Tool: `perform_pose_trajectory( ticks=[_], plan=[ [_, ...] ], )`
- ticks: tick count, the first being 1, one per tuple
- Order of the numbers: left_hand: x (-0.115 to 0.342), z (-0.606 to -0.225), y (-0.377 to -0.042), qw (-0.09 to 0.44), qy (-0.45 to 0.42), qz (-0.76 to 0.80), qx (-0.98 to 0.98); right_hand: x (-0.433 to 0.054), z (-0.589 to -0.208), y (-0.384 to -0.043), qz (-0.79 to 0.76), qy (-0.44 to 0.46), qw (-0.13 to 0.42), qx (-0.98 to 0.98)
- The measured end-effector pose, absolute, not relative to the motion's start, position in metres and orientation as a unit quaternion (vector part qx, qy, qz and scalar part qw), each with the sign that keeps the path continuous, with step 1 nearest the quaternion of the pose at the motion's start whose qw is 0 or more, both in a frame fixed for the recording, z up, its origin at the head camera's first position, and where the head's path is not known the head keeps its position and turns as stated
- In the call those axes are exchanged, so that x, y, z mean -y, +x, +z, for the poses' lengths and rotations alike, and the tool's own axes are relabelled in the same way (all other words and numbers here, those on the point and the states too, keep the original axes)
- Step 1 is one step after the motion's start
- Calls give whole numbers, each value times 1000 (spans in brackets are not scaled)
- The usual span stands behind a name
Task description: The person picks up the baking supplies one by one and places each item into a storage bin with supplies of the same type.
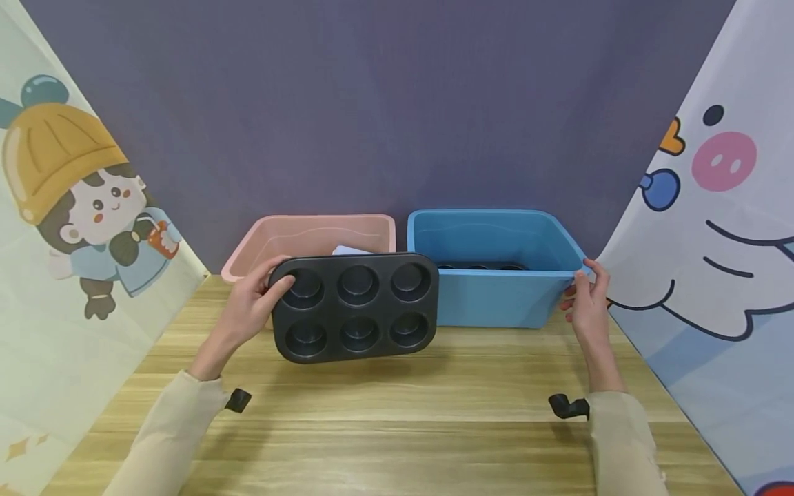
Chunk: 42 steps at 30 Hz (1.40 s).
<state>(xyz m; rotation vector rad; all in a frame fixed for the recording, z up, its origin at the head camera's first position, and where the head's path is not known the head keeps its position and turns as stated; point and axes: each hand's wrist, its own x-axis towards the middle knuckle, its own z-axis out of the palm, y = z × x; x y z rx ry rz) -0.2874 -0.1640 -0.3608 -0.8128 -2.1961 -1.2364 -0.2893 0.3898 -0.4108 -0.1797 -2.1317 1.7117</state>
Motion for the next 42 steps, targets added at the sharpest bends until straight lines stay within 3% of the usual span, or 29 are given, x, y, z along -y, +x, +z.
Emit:
perform_pose_trajectory(
  ticks=[14,42],
  plan=[
    [147,-348,-300,316,-322,-457,767,-399,-420,-300,599,-80,198,772],
    [127,-322,-319,384,-364,-463,711,-399,-420,-300,599,-89,200,770]
  ],
)
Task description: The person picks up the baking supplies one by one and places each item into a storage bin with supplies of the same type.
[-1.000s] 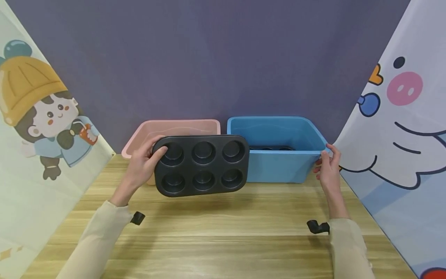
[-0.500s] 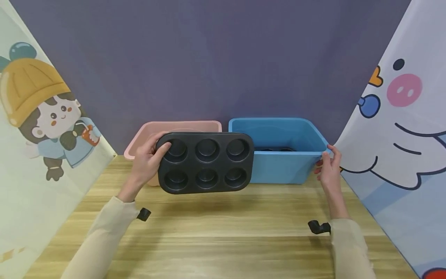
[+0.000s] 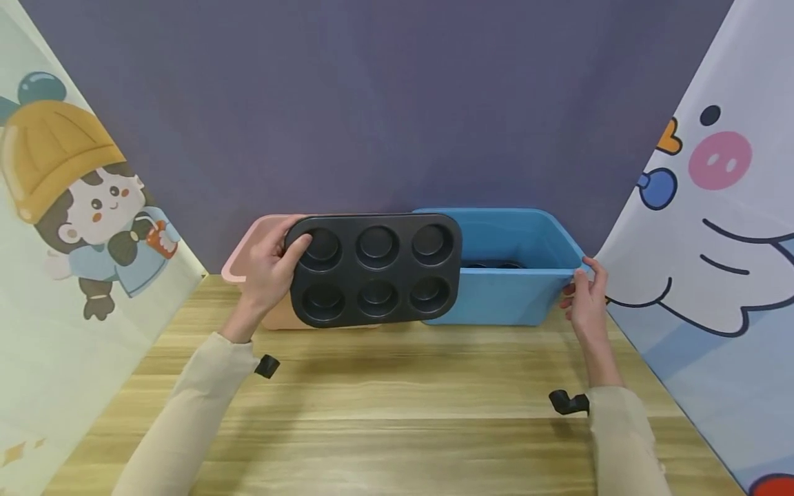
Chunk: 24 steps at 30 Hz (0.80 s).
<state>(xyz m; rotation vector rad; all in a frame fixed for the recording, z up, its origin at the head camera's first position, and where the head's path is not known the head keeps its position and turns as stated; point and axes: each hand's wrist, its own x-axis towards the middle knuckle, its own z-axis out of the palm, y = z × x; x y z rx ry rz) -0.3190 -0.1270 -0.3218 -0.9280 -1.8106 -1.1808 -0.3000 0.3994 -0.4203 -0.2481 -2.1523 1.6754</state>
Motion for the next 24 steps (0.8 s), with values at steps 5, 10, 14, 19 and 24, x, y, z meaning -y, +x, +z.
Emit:
perform_pose_trajectory(
  ticks=[5,10,14,19,24],
  plan=[
    [123,-318,-320,395,-353,-470,706,-396,-415,-293,603,-93,194,768],
    [121,-315,-320,414,-332,-467,707,-392,-411,-292,597,-91,188,774],
    [116,-314,-321,426,-334,-462,702,-392,-413,-292,606,-92,190,767],
    [106,-308,-323,429,-341,-459,700,-398,-421,-296,594,-96,200,773],
    [95,-296,-331,416,-348,-482,688,-401,-424,-303,590,-92,204,776]
  ],
)
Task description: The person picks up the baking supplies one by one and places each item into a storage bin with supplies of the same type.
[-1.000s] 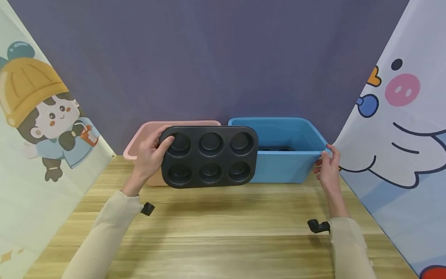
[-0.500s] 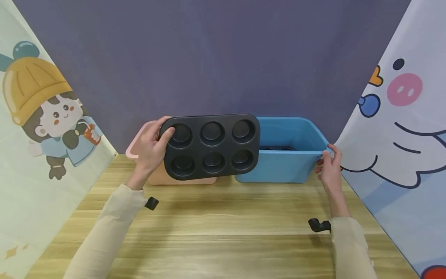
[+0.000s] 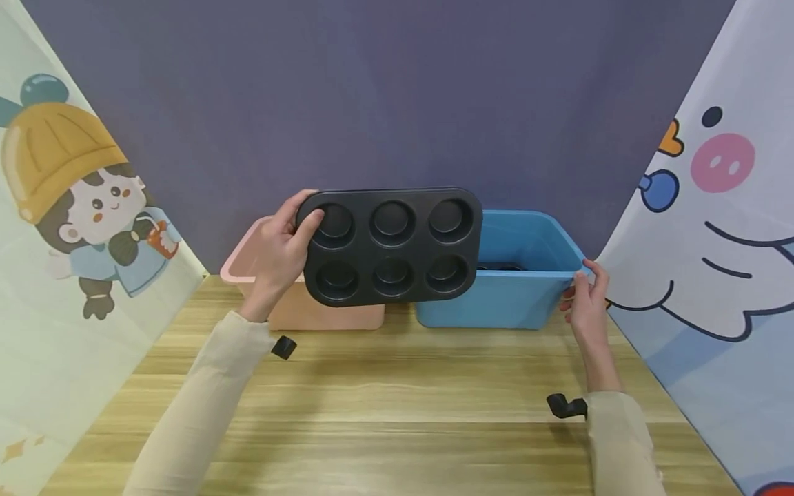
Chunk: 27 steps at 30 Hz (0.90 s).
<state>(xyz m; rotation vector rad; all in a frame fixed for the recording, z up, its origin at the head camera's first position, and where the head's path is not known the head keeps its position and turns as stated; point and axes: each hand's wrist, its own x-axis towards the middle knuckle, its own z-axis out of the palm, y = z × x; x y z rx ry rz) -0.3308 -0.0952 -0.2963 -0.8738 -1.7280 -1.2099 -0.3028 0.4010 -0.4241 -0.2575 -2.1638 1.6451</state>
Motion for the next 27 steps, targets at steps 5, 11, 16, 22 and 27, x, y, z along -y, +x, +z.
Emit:
perform_pose_trajectory(
  ticks=[5,11,16,22,27],
  plan=[
    [88,-286,-335,397,-343,-511,681,-396,-421,-300,602,-92,203,767],
    [75,-280,-330,385,-317,-533,684,-393,-415,-295,626,-91,206,747],
    [59,-278,-332,388,-316,-546,672,-392,-415,-296,628,-82,201,747],
    [45,-284,-357,395,-335,-544,660,-386,-414,-291,635,-76,205,741],
    [33,-279,-369,416,-350,-533,648,-385,-412,-291,630,-75,212,744]
  ],
)
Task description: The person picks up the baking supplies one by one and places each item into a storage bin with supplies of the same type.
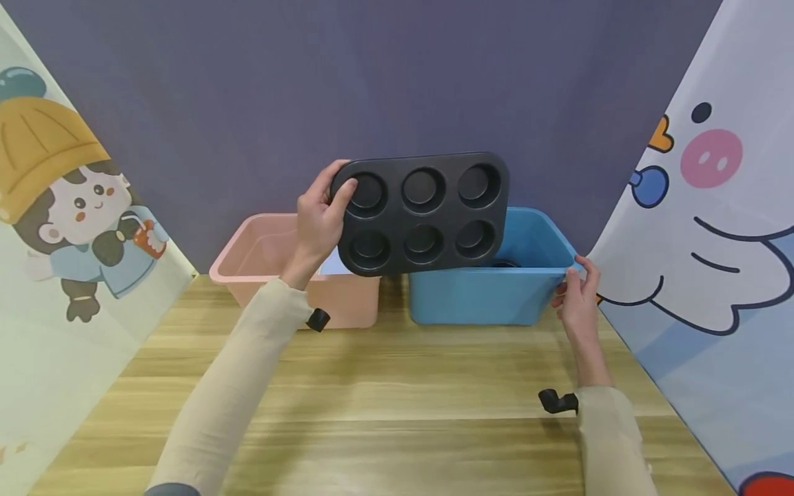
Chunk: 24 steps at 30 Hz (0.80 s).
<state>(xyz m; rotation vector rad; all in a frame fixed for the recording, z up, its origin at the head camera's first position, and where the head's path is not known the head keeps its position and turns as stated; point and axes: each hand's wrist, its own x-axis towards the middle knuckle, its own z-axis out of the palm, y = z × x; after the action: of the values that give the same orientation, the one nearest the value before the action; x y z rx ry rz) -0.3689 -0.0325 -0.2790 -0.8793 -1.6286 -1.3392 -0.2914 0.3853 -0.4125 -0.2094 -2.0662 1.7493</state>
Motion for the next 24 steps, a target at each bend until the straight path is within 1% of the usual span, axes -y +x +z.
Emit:
perform_pose_trajectory(
  ticks=[10,13,20,24],
  plan=[
    [4,-270,-380,417,-377,-528,637,-389,-412,-290,609,-84,215,759],
    [-7,-270,-384,432,-381,-505,643,-390,-412,-289,610,-86,214,758],
    [-35,-279,-393,496,-361,-454,646,-396,-419,-300,607,-100,208,760],
    [-51,-283,-397,502,-345,-448,654,-402,-428,-305,594,-107,210,769]
  ],
)
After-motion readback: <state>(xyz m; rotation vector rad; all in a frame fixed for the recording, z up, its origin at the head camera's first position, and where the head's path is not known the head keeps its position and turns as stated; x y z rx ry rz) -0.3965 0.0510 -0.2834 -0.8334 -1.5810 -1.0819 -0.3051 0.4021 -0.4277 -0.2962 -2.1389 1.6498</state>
